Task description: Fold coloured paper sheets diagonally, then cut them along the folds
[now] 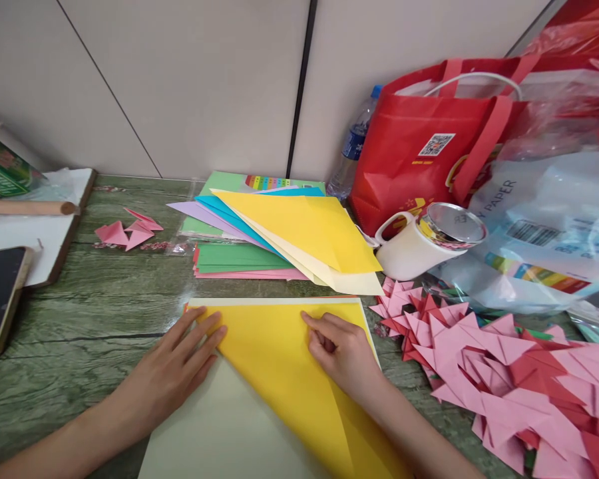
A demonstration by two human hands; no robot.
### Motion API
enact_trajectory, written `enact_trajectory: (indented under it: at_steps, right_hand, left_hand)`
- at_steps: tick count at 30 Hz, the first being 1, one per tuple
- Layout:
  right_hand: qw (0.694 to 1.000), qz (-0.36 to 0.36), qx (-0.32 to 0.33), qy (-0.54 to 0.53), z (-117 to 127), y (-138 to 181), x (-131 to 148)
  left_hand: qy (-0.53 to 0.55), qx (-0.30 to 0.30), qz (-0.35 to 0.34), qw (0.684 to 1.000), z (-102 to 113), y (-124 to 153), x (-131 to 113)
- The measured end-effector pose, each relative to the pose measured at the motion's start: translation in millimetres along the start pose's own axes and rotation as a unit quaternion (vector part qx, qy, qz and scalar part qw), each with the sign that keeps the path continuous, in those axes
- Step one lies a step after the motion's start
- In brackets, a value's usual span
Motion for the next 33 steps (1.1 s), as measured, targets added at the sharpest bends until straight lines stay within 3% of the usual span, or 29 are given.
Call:
enact_trajectory:
  at_steps: [9,13,20,26,33]
  right_hand:
    - [0.999,-0.002,0.015,0.034,-2.7,3.4,-5.2]
    - [0.993,0.001,0.016,0.116,1.0,4.2,-11.1]
    - [0.984,0.041,0.034,0.168,5.4,5.1,-11.6]
    - [0.985,0.071,0.037,0.155,4.9,5.5,-7.2]
    - [0.984,0.073,0.030,0.158,5.6,5.0,-6.4]
  left_hand:
    - [-0.016,0.054,-0.010,0.998,13.6,-14.2,6.9]
    - [-0.032,0.084,-0.028,0.996,16.2,-15.6,8.5]
    - [-0.015,0.086,-0.029,0.996,16.8,-16.1,8.1]
    - [0.003,0.093,-0.037,0.995,29.2,-34.5,-8.3]
    - [0.069,0.130,-0.147,0.978,29.8,-62.9,-40.3]
Point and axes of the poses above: each hand's wrist, its own y-axis away from the middle knuckle, its own z-axis out of the back of the hand, x = y × z, the point moved 2 cm from there along -y, towards the middle knuckle, and after that the axes turned 3 degrees about -z, right-handed, at the moved point
